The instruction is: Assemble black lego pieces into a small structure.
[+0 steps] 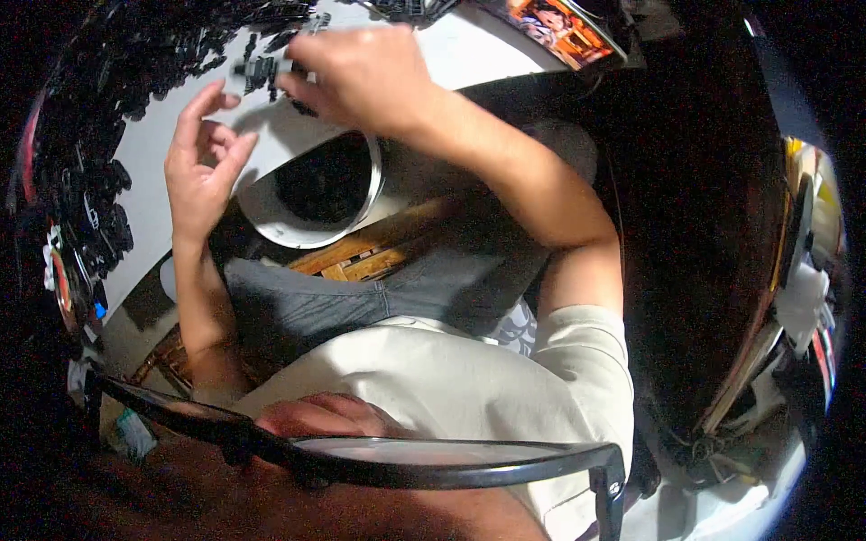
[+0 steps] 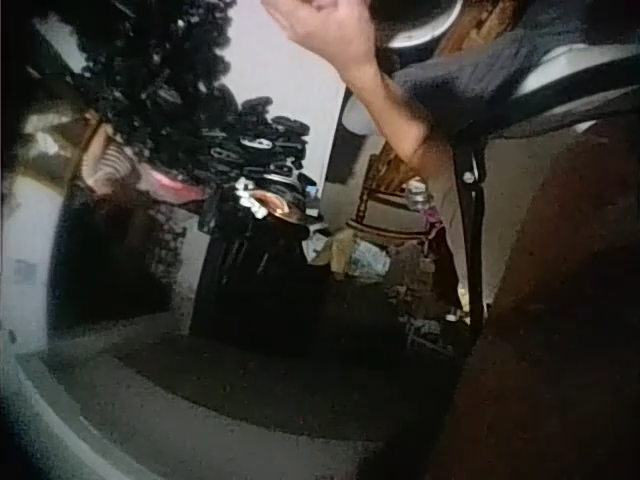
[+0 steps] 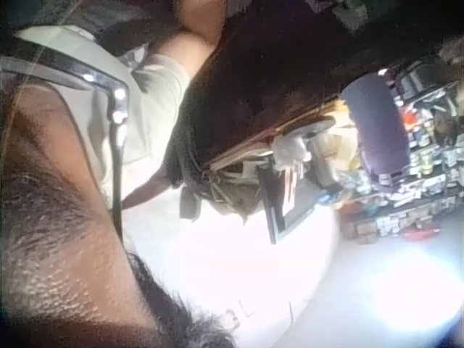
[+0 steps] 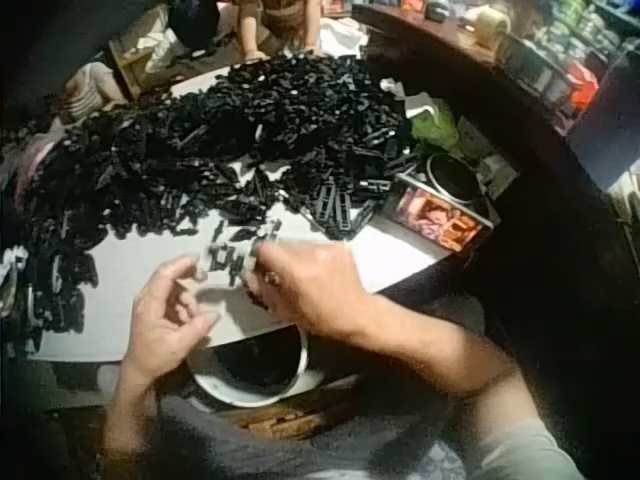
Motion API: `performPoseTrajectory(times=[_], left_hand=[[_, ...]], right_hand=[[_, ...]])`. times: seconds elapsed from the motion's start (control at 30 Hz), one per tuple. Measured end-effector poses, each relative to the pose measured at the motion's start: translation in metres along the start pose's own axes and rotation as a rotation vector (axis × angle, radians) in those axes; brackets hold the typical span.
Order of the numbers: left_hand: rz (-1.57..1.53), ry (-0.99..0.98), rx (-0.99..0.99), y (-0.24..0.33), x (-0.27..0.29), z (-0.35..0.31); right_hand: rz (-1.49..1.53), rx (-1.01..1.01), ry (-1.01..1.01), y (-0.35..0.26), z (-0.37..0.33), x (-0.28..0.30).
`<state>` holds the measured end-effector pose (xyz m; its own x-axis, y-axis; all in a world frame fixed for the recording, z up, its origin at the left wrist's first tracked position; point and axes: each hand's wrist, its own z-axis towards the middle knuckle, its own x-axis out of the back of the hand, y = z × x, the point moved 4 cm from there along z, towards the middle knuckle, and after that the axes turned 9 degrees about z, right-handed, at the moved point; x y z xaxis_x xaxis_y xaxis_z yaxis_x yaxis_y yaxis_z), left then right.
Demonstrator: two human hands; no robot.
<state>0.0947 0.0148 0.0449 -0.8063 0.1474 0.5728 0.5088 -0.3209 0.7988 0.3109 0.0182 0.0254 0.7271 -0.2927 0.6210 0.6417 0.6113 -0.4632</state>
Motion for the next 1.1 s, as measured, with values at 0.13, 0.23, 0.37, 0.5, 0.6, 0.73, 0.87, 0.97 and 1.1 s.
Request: performPoseTrajectory(times=[0.13, 0.23, 0.37, 0.5, 0.6, 0.73, 0.87, 0.97, 1.1], left_hand=[[0.184, -0.197, -0.315, -0.001, 0.001, 0.003], [0.228, -0.292, -0.225, -0.017, 0.004, -0.004], [0.158, -0.126, -0.174, -0.017, 0.018, 0.004], [0.069, -0.090, -0.142, -0.031, 0.020, 0.007], [0.073, -0.075, -0.153, -0.032, 0.019, 0.006], [0.055, -0.080, -0.179, -0.031, 0.014, 0.008], [0.051, -0.125, -0.144, -0.027, 0.014, 0.003], [-0.043, -0.163, -0.033, -0.027, 0.009, 0.001], [-0.083, -0.127, -0.077, -0.025, 0.001, -0.002]], right_hand=[[0.116, 0.057, -0.247, -0.038, -0.019, -0.015], [0.125, 0.031, -0.352, -0.036, -0.017, -0.012], [-0.268, -0.160, -0.408, -0.026, -0.015, 0.022], [-0.357, -0.205, -0.462, -0.011, -0.019, 0.019], [-0.340, -0.197, -0.458, -0.004, -0.016, 0.015], [-0.261, -0.156, -0.356, -0.003, -0.013, 0.015], [-0.175, -0.172, -0.179, -0.007, -0.008, 0.020], [0.239, -0.283, -0.082, 0.000, -0.007, 0.020], [0.990, -0.681, -0.109, 0.000, -0.011, -0.001]])
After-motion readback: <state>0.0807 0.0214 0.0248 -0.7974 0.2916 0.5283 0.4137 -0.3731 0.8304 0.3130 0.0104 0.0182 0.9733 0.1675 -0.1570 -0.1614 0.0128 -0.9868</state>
